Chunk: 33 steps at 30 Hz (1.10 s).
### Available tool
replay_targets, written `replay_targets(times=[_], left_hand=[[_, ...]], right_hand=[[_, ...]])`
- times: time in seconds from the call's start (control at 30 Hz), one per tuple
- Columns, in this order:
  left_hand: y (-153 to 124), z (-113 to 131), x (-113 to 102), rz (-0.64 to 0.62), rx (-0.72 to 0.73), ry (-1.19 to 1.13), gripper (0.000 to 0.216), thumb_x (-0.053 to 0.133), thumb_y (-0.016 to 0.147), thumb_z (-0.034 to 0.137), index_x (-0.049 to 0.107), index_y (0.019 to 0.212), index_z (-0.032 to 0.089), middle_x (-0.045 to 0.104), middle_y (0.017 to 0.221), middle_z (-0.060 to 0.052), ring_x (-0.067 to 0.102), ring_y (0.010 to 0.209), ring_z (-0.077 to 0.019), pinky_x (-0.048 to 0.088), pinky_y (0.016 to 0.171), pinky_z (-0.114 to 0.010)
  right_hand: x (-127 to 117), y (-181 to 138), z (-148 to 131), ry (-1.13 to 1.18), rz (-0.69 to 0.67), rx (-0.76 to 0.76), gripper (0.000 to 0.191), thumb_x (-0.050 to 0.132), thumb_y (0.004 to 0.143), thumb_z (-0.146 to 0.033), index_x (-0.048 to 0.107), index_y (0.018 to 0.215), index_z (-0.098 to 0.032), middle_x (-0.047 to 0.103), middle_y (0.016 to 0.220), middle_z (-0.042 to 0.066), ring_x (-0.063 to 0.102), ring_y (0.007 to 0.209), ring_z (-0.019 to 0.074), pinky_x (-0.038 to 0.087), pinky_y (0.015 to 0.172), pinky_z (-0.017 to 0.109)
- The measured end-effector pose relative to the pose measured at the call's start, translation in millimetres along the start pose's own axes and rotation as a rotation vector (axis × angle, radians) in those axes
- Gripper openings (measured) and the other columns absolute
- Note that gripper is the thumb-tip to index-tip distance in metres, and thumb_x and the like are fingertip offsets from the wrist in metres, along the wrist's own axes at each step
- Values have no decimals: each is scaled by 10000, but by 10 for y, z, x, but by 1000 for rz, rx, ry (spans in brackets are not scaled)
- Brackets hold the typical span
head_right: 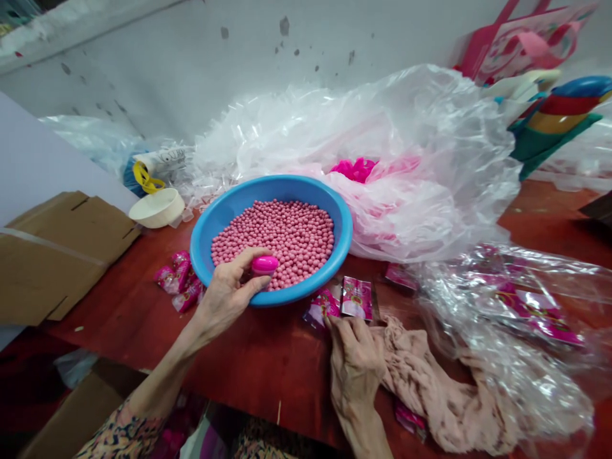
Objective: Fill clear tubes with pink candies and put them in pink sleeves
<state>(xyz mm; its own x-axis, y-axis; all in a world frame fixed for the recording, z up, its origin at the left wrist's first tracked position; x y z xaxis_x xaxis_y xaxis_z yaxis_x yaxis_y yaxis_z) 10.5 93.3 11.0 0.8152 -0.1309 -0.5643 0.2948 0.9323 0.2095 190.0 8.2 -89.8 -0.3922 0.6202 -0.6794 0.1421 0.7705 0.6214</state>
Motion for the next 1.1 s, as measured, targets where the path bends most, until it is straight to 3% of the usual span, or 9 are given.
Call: replay_targets(times=[0.2,0.43,0.6,0.87,1.1], left_hand=[[-3,-2,3,14,9,14,279,576,825,144,578,1095,211,672,906,18,597,803,-137,431,690,-218],[-9,21,-3,-49,1,-109,294,598,813,111,595,1088,216,672,964,17,610,853,-122,445,733,-210],[-31,52,-1,-100,8,-223,235,598,811,95,630,1010,216,662,955,20,601,889,-115,439,778,-206],[13,93,37,-149,-72,-436,178,610,761,51,638,882,180,623,855,23,563,808,-96,431,684,-186],[13,169,68,-201,31,-268,208,601,778,47,643,928,184,659,894,22,586,838,-97,437,739,-192]], right_hand=[[-82,-52,40,244,138,29,178,529,899,-228,655,864,-107,676,730,62,601,642,151,448,649,255],[-152,-133,121,323,204,322,221,579,858,-323,684,838,-129,694,720,50,615,606,148,482,638,254],[-180,-182,140,440,173,502,217,626,805,-349,705,839,-150,700,724,38,621,640,159,489,675,278],[-240,-124,5,870,17,966,265,775,614,-385,717,783,-189,716,748,16,648,685,139,532,662,225],[-267,-81,-198,1075,-64,1055,340,812,581,-347,698,875,-219,709,708,-15,646,650,83,526,637,140]])
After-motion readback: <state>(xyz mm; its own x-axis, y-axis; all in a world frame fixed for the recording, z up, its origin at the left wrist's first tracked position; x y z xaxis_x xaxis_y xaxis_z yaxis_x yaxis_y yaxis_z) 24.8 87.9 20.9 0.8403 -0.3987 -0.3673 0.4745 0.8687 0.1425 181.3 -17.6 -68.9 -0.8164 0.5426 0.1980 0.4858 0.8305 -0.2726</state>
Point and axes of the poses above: each hand's wrist, its own y-axis towards the middle knuckle, its own x-axis out of the palm, z = x × y, the point moved 3 cm from there along y, towards the middle knuckle
